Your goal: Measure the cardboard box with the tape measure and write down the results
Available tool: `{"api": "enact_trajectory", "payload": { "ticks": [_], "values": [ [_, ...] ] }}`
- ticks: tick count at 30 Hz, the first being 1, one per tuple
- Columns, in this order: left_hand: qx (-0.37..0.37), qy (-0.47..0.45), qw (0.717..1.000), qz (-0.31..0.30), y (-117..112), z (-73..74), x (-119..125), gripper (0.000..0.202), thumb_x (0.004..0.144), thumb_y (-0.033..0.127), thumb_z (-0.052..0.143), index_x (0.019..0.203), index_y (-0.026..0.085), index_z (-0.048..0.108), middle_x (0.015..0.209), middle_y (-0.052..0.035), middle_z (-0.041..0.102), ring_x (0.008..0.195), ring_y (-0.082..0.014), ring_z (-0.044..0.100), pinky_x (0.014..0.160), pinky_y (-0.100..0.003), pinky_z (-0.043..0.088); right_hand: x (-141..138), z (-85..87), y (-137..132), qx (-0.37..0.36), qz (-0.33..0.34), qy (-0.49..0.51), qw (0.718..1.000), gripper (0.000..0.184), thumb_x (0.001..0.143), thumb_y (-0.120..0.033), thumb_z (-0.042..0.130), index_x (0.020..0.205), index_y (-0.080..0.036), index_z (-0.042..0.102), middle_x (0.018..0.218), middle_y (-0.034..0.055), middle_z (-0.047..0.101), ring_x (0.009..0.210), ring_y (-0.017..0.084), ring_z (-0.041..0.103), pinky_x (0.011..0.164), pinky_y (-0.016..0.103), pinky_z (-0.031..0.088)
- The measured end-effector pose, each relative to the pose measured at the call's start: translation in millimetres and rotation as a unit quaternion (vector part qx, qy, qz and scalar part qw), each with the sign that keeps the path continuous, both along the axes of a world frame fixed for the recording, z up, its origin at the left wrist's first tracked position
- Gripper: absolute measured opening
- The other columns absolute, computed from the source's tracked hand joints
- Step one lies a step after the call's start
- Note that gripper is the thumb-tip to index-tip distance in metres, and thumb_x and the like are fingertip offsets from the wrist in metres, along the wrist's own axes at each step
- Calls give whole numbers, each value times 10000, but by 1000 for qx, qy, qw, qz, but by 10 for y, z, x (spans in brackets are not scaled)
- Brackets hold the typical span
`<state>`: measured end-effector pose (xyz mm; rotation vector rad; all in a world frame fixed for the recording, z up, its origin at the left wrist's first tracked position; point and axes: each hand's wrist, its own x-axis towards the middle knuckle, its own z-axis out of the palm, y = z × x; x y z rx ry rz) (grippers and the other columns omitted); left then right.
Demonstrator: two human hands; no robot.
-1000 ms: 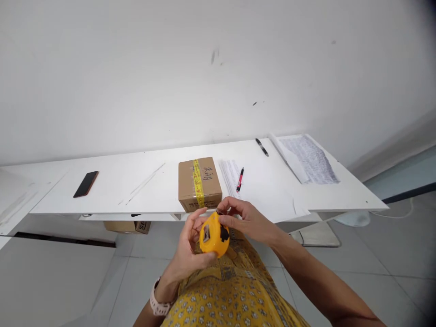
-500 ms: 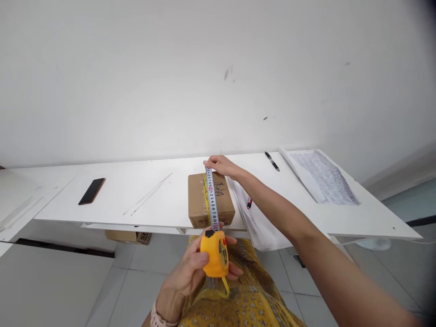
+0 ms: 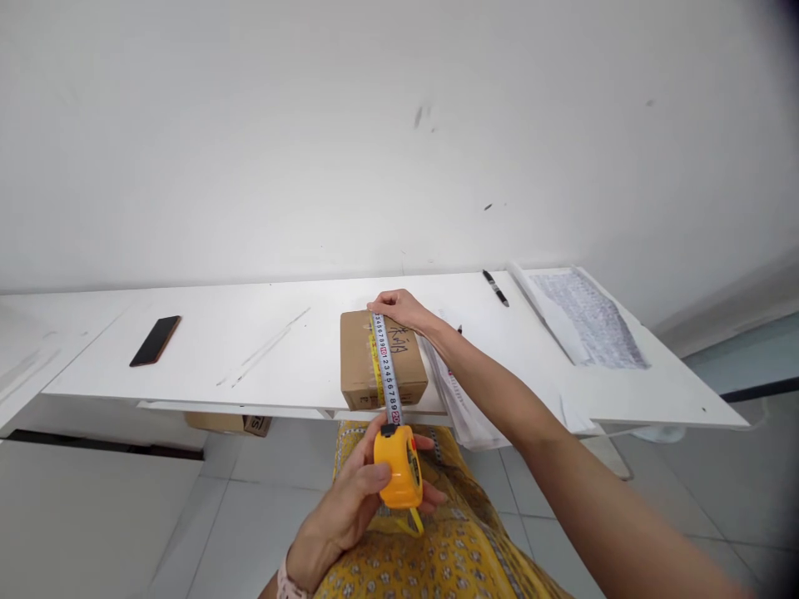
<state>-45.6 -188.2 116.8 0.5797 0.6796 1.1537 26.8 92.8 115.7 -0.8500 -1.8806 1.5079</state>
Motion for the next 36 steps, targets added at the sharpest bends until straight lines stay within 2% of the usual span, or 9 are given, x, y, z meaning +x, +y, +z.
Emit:
{"api": "enact_trajectory", "payload": {
  "ticks": [6,12,17,20,22,25,30,33,36],
  "values": [
    [-7,14,1000,3,-14,1,14,735,794,460,748,1426,282,419,1305,-163,593,874,-321,744,769,-424,577,11,-15,3,-11,1,10,1000,405,700,-557,686,620,-187,541,623,-25,491,587,115,425,575,281,331],
    [0,26,1000,13,-28,-3,-65,701,786,444,749,1411,289,470,1285,-149,610,838,-305,744,721,-388,580,18,17,40,-2,2,3,1000,376,732,-515,671,622,-190,518,641,-14,519,602,120,443,590,285,345],
    [12,85,995,58,-59,233,-500,683,761,455,732,1378,217,561,1274,-168,621,678,-245,726,532,-297,560,328,318,9,28,-49,69,996,284,775,-438,667,697,-191,551,705,0,555,672,128,458,640,280,379],
    [36,117,985,118,-23,388,-841,622,778,455,684,1326,171,604,1098,-137,690,557,-185,691,450,-242,511,636,526,-246,24,-26,105,994,239,797,-391,678,738,-188,567,704,-13,529,640,109,433,639,273,371],
    [54,151,978,135,71,434,-1058,566,787,457,668,1268,160,630,1042,-122,706,510,-163,671,416,-224,487,806,577,-494,22,-17,100,995,225,823,-395,665,776,-192,580,684,-25,503,628,108,425,626,272,359],
    [63,208,969,117,320,407,-1329,532,770,467,685,1180,129,652,949,-122,728,476,-163,656,379,-214,460,937,449,-846,6,-20,79,997,239,861,-422,633,798,-200,572,683,-25,508,630,117,439,624,280,365],
    [33,254,959,120,728,261,-1537,481,783,468,647,1088,96,656,783,-96,735,367,-132,580,316,-189,354,911,-51,-1101,-17,-88,76,993,292,909,-478,570,802,-208,536,665,-28,502,623,126,436,610,285,345],
    [26,251,960,120,786,185,-1528,488,778,468,650,1091,94,653,758,-90,740,359,-130,572,319,-190,355,872,-214,-1100,-7,-104,61,993,308,931,-497,536,817,-211,529,663,-30,494,616,127,416,596,288,320],
    [42,242,964,100,747,134,-1490,500,795,479,645,1124,102,642,694,-76,732,386,-144,594,337,-189,384,856,-221,-1072,12,-81,41,996,308,939,-504,527,837,-214,532,671,-33,486,632,131,416,605,291,313]
  ]
}}
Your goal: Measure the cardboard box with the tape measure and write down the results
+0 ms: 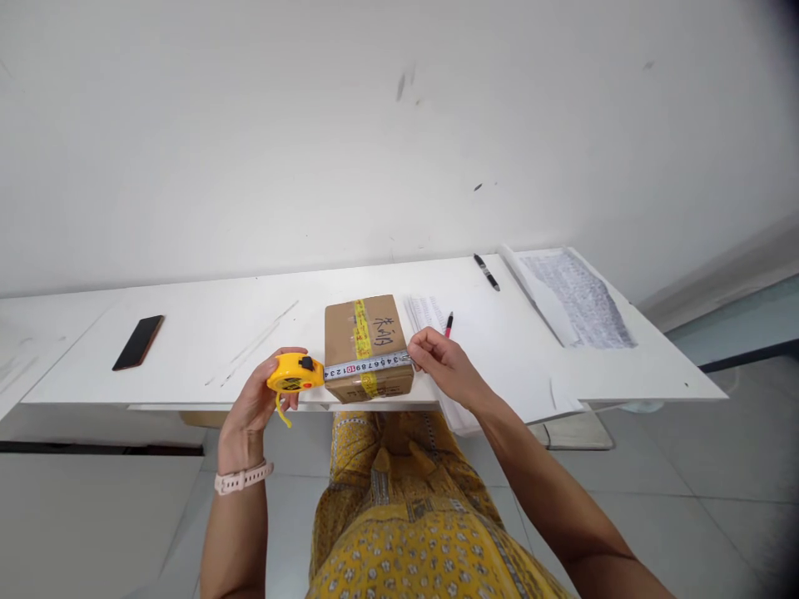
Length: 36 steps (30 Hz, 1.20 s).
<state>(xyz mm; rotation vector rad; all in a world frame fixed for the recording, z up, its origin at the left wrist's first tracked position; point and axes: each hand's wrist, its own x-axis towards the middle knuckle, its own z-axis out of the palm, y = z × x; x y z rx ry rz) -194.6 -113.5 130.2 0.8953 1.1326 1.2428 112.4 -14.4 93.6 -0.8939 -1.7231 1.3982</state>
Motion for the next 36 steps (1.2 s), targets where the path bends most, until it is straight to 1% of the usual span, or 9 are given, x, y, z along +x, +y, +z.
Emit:
{"api": "enact_trajectory", "payload": {
  "ticks": [4,7,10,16,19,23,27,32,36],
  "values": [
    [10,11,1000,-15,-50,-22,36,535,808,507,644,1154,99,630,648,-73,721,402,-149,603,343,-187,410,5,53,37,15,18,-27,999,301,933,-501,544,838,-216,547,690,-36,468,646,127,386,620,292,302],
    [4,19,1000,-16,-52,-6,54,545,807,523,646,1153,102,630,698,-78,731,406,-143,609,333,-182,413,29,49,59,-11,43,-22,999,293,925,-500,558,844,-218,550,687,-40,442,639,126,365,609,290,289],
    [-3,27,999,-21,-25,20,69,539,808,526,640,1152,112,634,782,-86,744,395,-126,604,322,-176,403,56,6,61,-32,63,-16,997,270,920,-487,567,866,-223,553,673,-48,409,626,126,354,591,288,277],
    [-8,35,998,-44,40,28,42,513,827,523,607,1150,125,632,822,-88,741,365,-104,580,296,-165,347,65,-77,40,-51,51,-17,997,242,915,-468,576,889,-229,548,656,-54,389,600,124,356,565,291,271],
    [7,29,998,-58,36,-25,-7,497,852,503,579,1165,120,624,866,-104,741,381,-96,581,308,-164,351,67,-84,45,-57,54,-12,997,238,908,-470,591,933,-236,553,638,-63,360,590,124,349,558,289,266],
    [23,17,997,-79,25,-110,-64,534,843,506,591,1201,110,599,778,-96,730,388,-107,578,321,-170,366,85,-65,41,-50,61,-18,997,248,914,-480,588,929,-233,567,650,-57,357,594,121,342,559,289,262],
    [25,10,996,-82,24,-118,-74,554,824,519,619,1196,110,597,792,-104,737,380,-108,578,316,-172,360,92,-44,30,-54,67,-12,996,254,922,-484,580,923,-230,572,667,-49,384,603,120,361,561,286,282],
    [18,6,997,-73,13,-65,-63,546,820,495,651,1206,112,603,724,-67,723,400,-115,595,352,-176,423,90,-44,39,-57,70,-10,996,248,914,-477,591,925,-230,578,660,-50,388,602,121,388,561,282,310],
    [2,-15,998,-67,31,-131,-64,552,798,511,646,1174,108,627,802,-97,741,384,-110,587,324,-177,401,98,-53,42,-58,64,-10,996,255,905,-481,594,921,-227,577,655,-47,412,599,125,407,562,283,333]
  ]
}}
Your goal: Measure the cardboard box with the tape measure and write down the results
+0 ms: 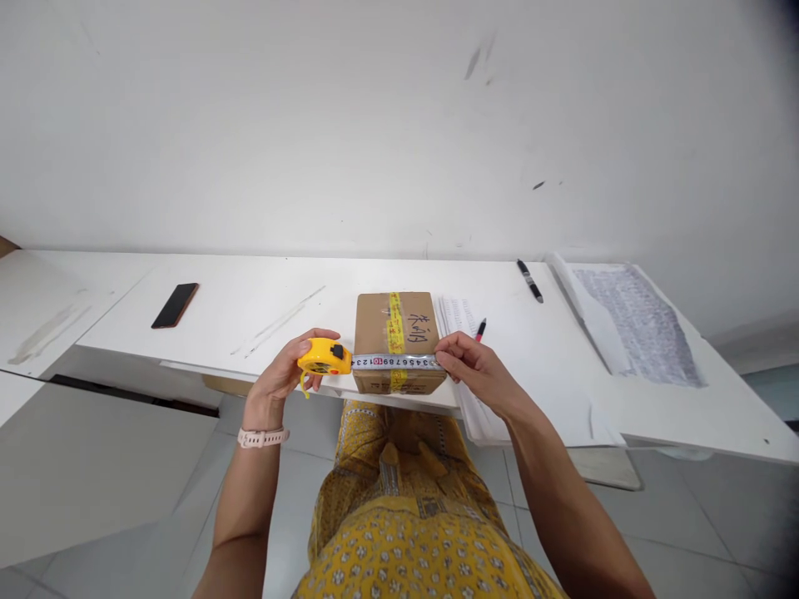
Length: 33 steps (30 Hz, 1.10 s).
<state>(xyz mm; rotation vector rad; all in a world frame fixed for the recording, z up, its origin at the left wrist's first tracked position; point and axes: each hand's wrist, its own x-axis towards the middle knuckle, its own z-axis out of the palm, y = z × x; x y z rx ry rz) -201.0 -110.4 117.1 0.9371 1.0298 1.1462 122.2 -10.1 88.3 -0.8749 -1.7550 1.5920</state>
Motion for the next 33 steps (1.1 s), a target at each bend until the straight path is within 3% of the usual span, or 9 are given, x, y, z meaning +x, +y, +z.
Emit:
{"api": "enact_trajectory", "payload": {
  "ticks": [6,16,27,33],
  "values": [
    [-10,-13,1000,2,4,-74,0,554,795,533,616,1152,110,642,847,-97,737,384,-108,592,321,-177,386,2,2,11,-5,4,3,1000,237,909,-462,592,924,-226,575,654,-49,426,597,121,410,569,281,341],
    [4,85,996,-23,15,270,4,497,841,485,625,1184,124,623,724,-79,721,387,-117,570,344,-198,385,10,-6,25,20,-3,-22,1000,260,905,-483,588,927,-224,593,652,-46,430,594,121,393,561,282,318],
    [-2,76,997,-30,24,187,-24,513,834,505,621,1182,127,618,749,-89,729,398,-122,581,346,-193,401,14,-24,23,21,1,-25,999,269,909,-493,580,916,-224,583,678,-30,499,623,134,470,582,288,375],
    [14,82,996,-23,-40,279,83,563,810,529,648,1205,128,619,750,-84,725,406,-123,590,341,-187,403,64,128,4,80,47,-100,991,251,974,-461,469,881,-232,511,689,-18,545,633,142,488,594,294,369]
  ]
}}
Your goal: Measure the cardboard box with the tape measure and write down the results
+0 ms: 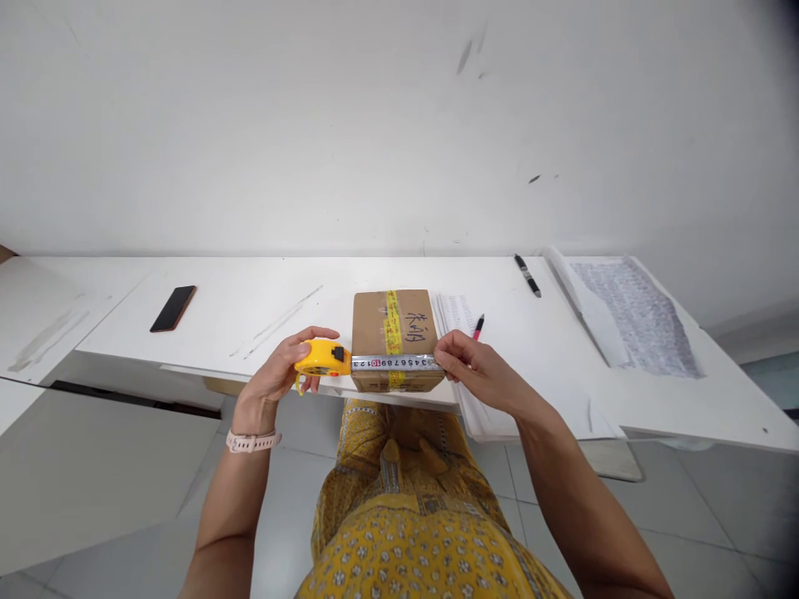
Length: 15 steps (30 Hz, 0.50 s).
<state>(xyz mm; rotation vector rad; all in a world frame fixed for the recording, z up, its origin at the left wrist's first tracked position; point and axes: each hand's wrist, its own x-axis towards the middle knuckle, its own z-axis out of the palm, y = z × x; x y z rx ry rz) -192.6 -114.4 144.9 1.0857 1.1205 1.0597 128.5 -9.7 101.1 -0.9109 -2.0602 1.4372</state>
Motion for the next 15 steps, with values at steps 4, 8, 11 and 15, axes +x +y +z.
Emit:
{"api": "enact_trajectory", "payload": {
  "ticks": [4,8,11,15],
  "values": [
    [16,21,999,-34,-213,153,169,628,783,526,691,1292,166,614,1092,-163,707,515,-129,633,383,-199,447,91,238,-90,99,36,-56,993,239,1003,-422,397,862,-243,465,701,-6,550,614,148,463,581,302,342],
    [31,29,987,-153,-455,167,375,781,750,499,743,1443,230,505,1336,-177,591,973,-302,680,761,-381,589,168,476,-280,221,52,-102,969,207,1011,-368,374,866,-247,458,730,17,596,603,159,484,594,323,333],
    [23,68,968,-242,-573,16,554,889,721,454,777,1506,265,403,1328,-152,593,1107,-345,623,939,-471,520,174,497,-405,282,78,-127,948,193,1011,-315,354,866,-249,462,747,35,624,637,178,530,610,337,332],
    [5,129,965,-226,-686,-261,808,888,618,463,825,1406,242,480,1205,-125,620,1021,-334,613,894,-466,521,157,318,-492,294,109,-162,936,181,1014,-274,328,875,-245,441,776,31,630,681,188,560,636,345,345]
  ]
}}
